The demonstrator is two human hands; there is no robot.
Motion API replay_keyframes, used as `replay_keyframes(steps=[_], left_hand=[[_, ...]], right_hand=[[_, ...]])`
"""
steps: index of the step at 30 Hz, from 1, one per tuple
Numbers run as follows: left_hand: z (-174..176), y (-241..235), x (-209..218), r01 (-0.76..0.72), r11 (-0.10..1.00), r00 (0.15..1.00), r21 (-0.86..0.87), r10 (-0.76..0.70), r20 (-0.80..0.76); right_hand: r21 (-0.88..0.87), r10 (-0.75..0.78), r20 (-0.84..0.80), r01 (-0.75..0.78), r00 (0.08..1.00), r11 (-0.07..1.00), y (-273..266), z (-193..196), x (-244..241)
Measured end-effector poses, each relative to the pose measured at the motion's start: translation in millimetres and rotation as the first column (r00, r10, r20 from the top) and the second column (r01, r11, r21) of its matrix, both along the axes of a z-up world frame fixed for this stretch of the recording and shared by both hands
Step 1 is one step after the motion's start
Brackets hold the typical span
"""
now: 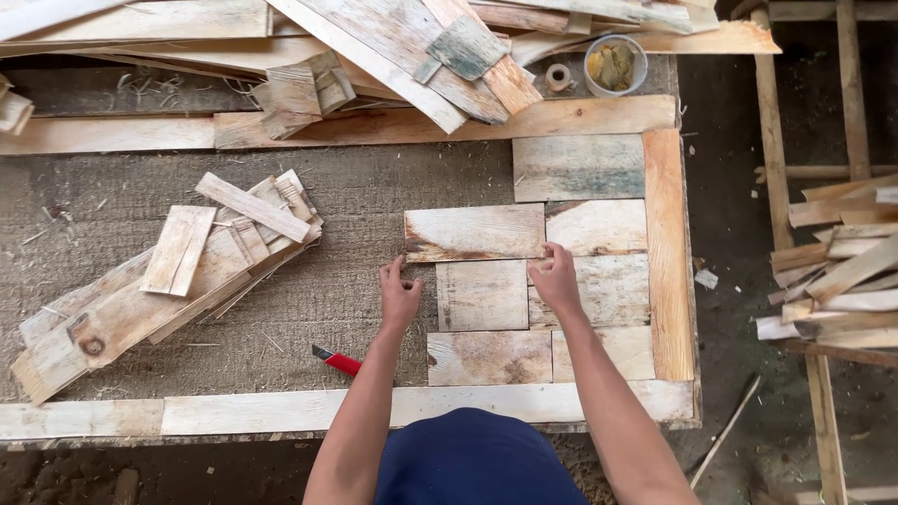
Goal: Selecting, arranging, and trimming thin wood slats to fit together on a wooden frame to create a tiled surface.
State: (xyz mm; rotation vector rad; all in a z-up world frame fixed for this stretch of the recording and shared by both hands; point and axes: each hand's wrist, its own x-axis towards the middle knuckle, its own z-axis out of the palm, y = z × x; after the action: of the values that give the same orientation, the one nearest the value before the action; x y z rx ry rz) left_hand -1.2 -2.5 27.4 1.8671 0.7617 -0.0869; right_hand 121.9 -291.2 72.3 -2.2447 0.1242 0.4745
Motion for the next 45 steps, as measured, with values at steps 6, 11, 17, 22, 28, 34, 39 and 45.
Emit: replay_keyframes(steps=[6,11,17,22,28,34,39,45], left_hand=[[-14.7,3.1,-33.5,0.097,0.987,0.994,0.128,-0.088,-0.071],[9.2,13.5,-88.2,0.130,0.927,0.986,0.353,-0.085,-0.141],[-3.3,40.4,-162.9,0.126,0.780,0.943,0.613,0.098,-0.318],[-7.0,47.5,-192.4,0.123,0.768,0.896,0.628,0.187,-0.404],[-7.3,47.4,-202.0,0.195,0.819,0.949,0.540,-0.019,-0.314],[-6.7,53.9,-198.0,0.322,0.761,0.934,0.563,-0.160,-0.319],[-12.0,64.0,-194.0,0.419,0.664,0.908,0.620,-0.282,-0.311],[-57.4,88.8,-187.1,0.438,0.698,0.891,0.566,-0.423,-0.167]], right_hand=[[0.047,0.039,-0.107,-0.034,0.994,0.998,20.3,-24.6,-36.1],[0.056,0.197,-0.215,-0.190,0.956,0.980,37.2,-48.9,-85.9],[0.010,0.375,-0.395,-0.404,0.839,0.915,55.8,-29.7,-125.2],[-0.015,0.471,-0.405,-0.521,0.783,0.853,73.4,-6.5,-134.6],[0.066,0.574,-0.379,-0.598,0.726,0.799,102.0,8.5,-160.8],[0.106,0.700,-0.357,-0.718,0.618,0.688,117.8,33.5,-190.6],[0.039,0.726,-0.362,-0.769,0.585,0.638,132.5,16.4,-198.5],[0.011,0.727,-0.293,-0.759,0.621,0.651,169.0,10.4,-214.2]])
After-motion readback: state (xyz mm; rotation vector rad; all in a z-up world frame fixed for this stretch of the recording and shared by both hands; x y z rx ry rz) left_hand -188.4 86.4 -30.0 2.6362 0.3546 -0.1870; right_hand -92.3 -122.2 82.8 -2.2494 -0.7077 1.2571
